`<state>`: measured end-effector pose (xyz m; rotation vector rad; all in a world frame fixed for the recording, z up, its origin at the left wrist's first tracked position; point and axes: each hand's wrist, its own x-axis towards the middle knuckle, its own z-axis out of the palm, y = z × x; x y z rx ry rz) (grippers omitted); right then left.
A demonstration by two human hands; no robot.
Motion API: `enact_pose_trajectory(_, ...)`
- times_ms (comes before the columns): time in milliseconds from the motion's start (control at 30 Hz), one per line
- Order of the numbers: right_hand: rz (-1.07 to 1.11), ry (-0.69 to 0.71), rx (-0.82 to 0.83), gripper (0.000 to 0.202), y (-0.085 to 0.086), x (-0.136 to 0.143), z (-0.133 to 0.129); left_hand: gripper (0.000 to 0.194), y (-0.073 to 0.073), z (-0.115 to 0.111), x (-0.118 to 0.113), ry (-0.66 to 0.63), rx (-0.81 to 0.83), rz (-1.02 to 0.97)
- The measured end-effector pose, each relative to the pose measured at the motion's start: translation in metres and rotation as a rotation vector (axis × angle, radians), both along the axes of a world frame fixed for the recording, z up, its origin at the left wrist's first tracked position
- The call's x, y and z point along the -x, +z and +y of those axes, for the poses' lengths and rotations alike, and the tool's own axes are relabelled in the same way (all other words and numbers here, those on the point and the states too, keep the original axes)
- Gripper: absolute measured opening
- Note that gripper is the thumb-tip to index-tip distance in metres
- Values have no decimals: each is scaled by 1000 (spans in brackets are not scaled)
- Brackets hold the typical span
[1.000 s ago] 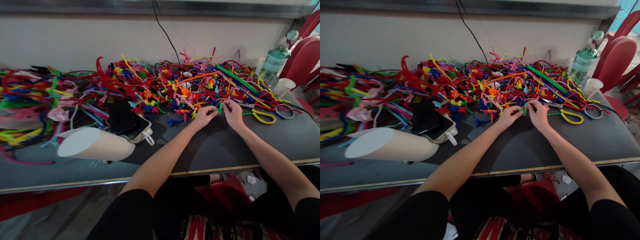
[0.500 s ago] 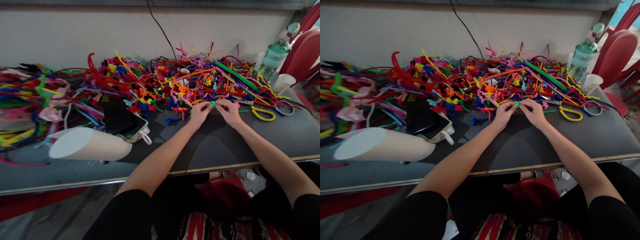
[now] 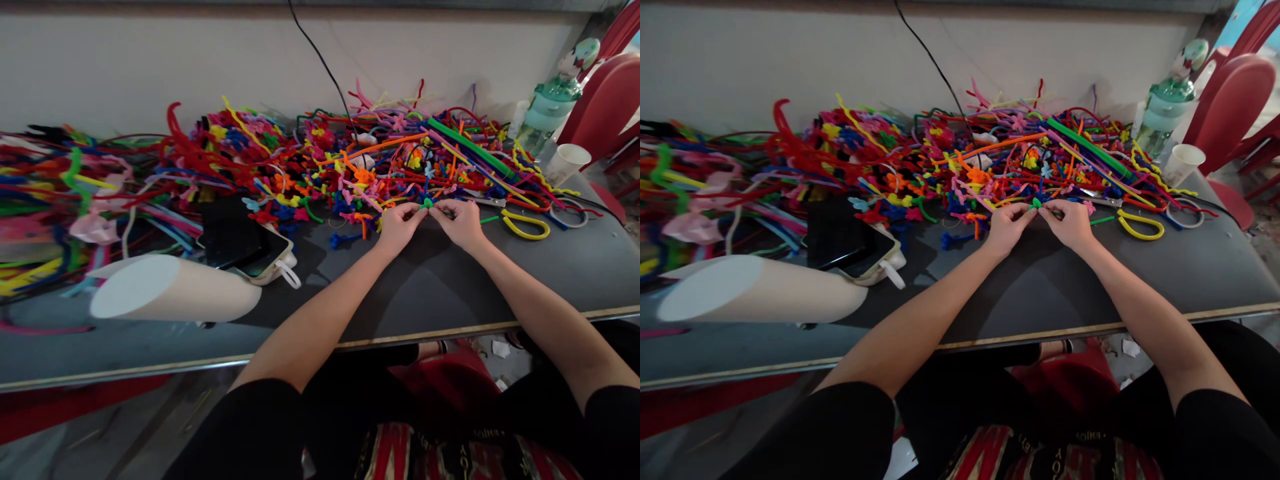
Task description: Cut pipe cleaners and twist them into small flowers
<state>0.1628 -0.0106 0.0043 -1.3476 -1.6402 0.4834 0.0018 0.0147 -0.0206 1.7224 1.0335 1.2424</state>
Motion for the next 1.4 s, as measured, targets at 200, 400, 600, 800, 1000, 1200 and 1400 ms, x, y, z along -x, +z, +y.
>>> enact_pose_trajectory(200, 98, 151, 182, 37, -3, -12, 11, 36, 12, 1, 15, 13, -444, 281)
enact_pose_trajectory(400, 211, 383, 380, 41, -3, -19, 16, 32, 17, 7, 29, -105, -734, 556)
enact_pose_trajectory(600, 198, 512, 510, 38, 7, -23, 10, 31, 24, 4, 31, -162, -830, 615)
enact_pose_trajectory(800, 145, 483, 439, 24, 0, -20, 10, 27, 31, 4, 31, -220, -827, 764)
enact_pose_trajectory(1000, -27, 392, 357, 14, -3, -15, 8, 22, 40, -3, 30, -260, -891, 1008)
enact_pose_trajectory(1200, -419, 185, 145, 11, 3, -10, -1, 26, 26, -7, 21, -190, -746, 989)
enact_pose_trajectory(1400, -587, 60, -38, 21, 2, -1, -10, 30, 18, -11, 11, 59, -400, 691)
